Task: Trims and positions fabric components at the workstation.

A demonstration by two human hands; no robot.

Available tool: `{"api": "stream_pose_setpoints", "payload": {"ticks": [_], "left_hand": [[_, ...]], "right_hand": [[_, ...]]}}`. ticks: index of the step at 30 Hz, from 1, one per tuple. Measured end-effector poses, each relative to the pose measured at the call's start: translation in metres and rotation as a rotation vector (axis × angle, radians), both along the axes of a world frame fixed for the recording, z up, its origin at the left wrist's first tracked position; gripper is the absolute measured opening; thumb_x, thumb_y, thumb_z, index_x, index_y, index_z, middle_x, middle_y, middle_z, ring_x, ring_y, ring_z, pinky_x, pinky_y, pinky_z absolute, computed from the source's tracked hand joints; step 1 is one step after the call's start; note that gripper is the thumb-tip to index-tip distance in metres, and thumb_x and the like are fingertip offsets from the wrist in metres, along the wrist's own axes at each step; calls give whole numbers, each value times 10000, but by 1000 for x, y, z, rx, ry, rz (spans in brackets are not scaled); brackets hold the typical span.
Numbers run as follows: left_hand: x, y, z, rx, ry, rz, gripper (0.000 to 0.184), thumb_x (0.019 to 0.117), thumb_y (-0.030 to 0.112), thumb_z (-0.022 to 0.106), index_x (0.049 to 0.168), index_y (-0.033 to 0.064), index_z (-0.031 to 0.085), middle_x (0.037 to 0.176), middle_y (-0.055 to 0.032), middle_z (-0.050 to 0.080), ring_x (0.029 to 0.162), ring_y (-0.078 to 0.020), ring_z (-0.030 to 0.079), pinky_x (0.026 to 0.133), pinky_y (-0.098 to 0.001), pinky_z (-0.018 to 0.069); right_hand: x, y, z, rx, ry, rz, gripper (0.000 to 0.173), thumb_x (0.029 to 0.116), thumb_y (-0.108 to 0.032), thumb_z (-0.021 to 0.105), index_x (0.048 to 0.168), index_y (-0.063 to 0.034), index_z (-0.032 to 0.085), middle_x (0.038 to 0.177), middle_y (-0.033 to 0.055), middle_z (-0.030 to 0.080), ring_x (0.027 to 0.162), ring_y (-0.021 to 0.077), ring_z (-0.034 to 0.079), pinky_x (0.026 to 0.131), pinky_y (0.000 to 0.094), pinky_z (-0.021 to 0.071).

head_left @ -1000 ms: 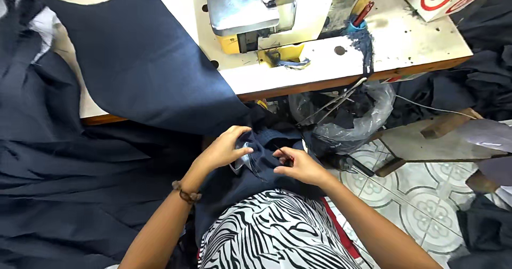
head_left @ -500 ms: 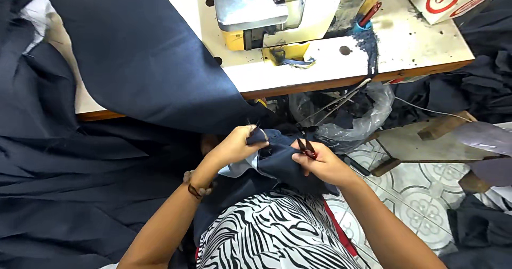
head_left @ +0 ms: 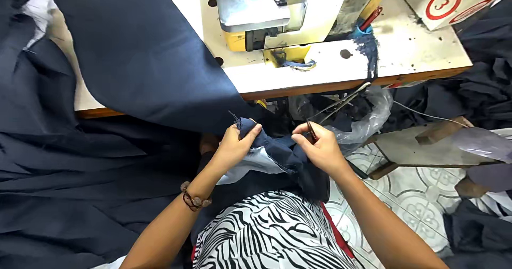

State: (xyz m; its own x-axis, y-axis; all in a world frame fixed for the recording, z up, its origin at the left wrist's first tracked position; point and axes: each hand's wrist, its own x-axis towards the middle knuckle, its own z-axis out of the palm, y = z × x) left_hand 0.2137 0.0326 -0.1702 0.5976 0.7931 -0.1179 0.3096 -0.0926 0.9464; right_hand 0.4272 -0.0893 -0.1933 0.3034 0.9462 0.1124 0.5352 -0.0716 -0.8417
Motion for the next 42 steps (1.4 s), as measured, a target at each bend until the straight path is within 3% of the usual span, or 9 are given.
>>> {"api": "stream_pose_setpoints", "payload": {"ticks": [6, 10, 15, 20, 25, 32, 35, 38, 42], "left_hand": [[-2, 12, 14, 316, -202, -228, 132, 1017, 133, 600, 973, 49, 692, 840, 44, 681, 769, 38, 636, 728, -158, 548], [-30, 29, 28, 242, -254, -635, 433, 889, 450, 750, 1057, 55, 694, 954, 80, 712, 911, 56, 655, 811, -172, 574], [-43, 43, 42, 132, -264, -817, 466, 835, 363, 788, 1157, 60, 641, 927, 79, 720, 849, 58, 668, 739, -151, 586], [-53, 37, 17, 110, -300, -660, 763, 848, 298, 812, 1498, 187, 427, 1016, 120, 717, 916, 51, 676, 810, -166, 589], [-55, 30, 13, 404, -268, -550, 396, 847, 276, 808, 1194, 121, 695, 1069, 42, 637, 1026, -7, 601, 875, -163, 531], [-55, 31, 4, 468, -110, -397, 410, 753, 422, 846, 969, 125, 666, 1087, 20, 650, 1119, -35, 598, 937, -204, 517], [-57, 35, -7, 437, 21, -413, 380, 753, 485, 822, 794, 125, 708, 862, 54, 659, 838, -5, 609, 722, -214, 512], [-60, 34, -7, 265, 98, -562, 354, 789, 447, 820, 773, 107, 723, 731, 61, 639, 688, -2, 596, 625, -235, 514], [-68, 26, 19, -188, -379, -935, 239, 903, 384, 756, 965, 161, 695, 834, 168, 694, 773, 123, 623, 667, -93, 526]], "right_hand": [[-41, 30, 19, 133, 160, 356, 167, 900, -190, 739, 842, -39, 701, 752, -23, 633, 672, -29, 569, 612, 141, 477], [-28, 19, 49, 165, 278, 493, 138, 917, -178, 721, 846, -70, 671, 743, -90, 606, 666, -78, 537, 600, 98, 457], [11, -3, 95, 341, 330, 380, 122, 985, -383, 671, 1060, -302, 720, 893, -228, 686, 745, -121, 606, 641, 81, 517], [31, -14, 86, 245, 226, 194, 89, 983, -370, 676, 995, -286, 704, 792, -206, 655, 627, -100, 567, 555, 86, 488], [28, -16, 85, 219, 182, 216, 90, 986, -352, 667, 983, -267, 695, 790, -195, 644, 641, -92, 577, 574, 85, 501], [23, -12, 86, 252, 168, 278, 78, 984, -303, 666, 1011, -232, 687, 822, -185, 646, 678, -97, 579, 599, 76, 495], [25, -16, 85, 233, 180, 261, 95, 985, -334, 667, 1010, -245, 692, 820, -191, 648, 672, -95, 581, 596, 78, 497], [30, -18, 80, 219, 184, 227, 93, 982, -332, 670, 997, -245, 700, 805, -190, 646, 657, -91, 575, 590, 84, 495], [34, -17, 65, 168, 201, 146, 57, 978, -302, 665, 967, -255, 694, 741, -196, 632, 587, -98, 540, 542, 86, 469]]}}
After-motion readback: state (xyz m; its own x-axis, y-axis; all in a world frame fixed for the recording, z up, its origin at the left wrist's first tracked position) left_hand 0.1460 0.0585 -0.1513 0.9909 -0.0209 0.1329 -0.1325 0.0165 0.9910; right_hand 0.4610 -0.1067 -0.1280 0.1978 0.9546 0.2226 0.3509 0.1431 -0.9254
